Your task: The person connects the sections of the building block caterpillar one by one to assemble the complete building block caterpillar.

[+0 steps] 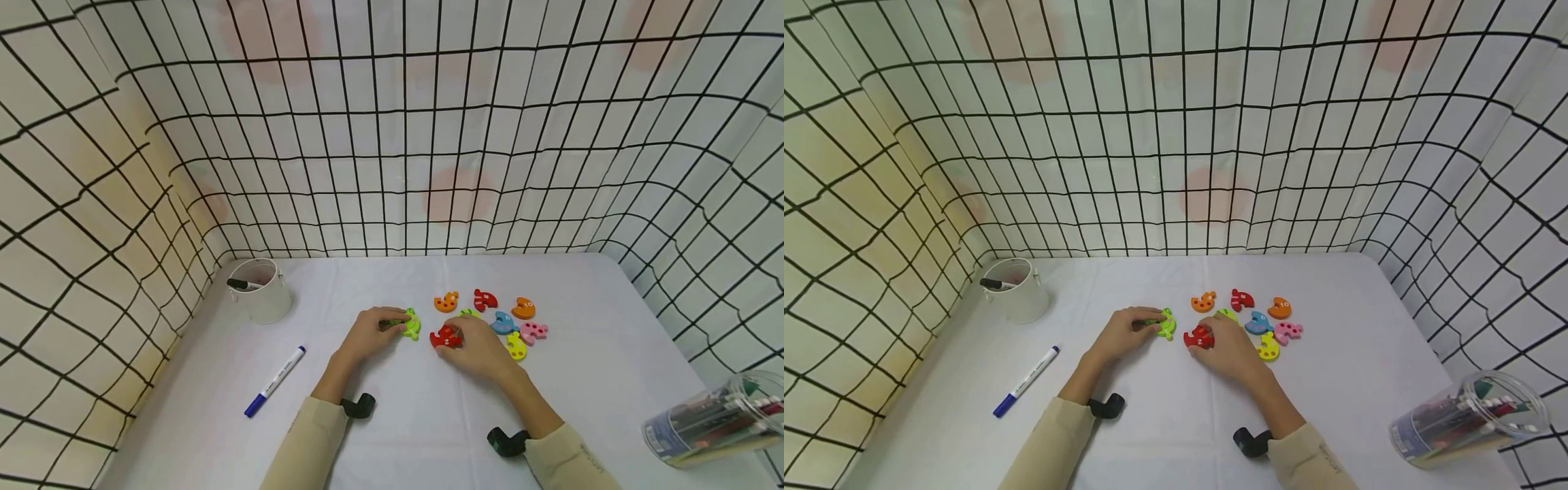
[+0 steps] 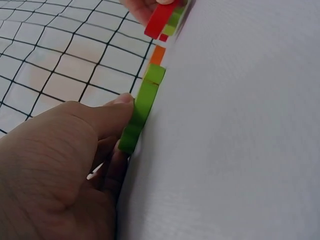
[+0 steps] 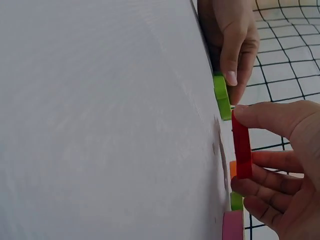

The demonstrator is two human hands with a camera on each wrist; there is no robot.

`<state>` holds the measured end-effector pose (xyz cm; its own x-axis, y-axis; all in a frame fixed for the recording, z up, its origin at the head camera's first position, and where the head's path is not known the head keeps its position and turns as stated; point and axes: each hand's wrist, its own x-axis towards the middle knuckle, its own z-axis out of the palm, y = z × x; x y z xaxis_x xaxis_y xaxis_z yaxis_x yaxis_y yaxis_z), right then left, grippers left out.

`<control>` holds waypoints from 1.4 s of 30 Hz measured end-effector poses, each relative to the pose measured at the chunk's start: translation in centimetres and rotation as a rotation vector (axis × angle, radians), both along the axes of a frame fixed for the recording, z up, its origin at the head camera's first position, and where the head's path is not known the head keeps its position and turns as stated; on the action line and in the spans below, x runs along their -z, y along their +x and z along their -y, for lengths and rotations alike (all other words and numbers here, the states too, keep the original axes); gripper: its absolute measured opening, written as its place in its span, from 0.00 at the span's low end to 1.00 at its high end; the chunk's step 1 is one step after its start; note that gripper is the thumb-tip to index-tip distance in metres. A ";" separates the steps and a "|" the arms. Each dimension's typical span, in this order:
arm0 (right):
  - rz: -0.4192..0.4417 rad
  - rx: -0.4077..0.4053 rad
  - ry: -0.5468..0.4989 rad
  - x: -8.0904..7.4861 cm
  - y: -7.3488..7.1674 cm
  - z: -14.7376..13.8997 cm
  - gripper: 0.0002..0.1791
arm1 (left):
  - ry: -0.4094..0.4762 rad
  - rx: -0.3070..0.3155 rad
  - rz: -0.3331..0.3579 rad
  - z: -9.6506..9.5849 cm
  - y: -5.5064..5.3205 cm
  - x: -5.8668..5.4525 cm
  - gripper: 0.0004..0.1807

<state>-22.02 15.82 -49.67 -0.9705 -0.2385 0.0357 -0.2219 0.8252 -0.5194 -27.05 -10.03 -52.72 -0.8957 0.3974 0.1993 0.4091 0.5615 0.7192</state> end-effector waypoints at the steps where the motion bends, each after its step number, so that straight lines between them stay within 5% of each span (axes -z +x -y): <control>1: -0.004 -0.009 -0.008 0.0 0.0 0.2 0.30 | 0.005 0.000 0.004 0.0 0.0 0.0 0.13; 14: 0.014 -0.010 -0.057 -0.2 -0.1 3.2 0.29 | 0.029 -0.008 0.043 0.1 -0.2 0.3 0.14; 42: 0.027 0.000 -0.107 0.4 -0.8 4.4 0.27 | 0.023 -0.013 0.062 0.2 -0.3 0.2 0.14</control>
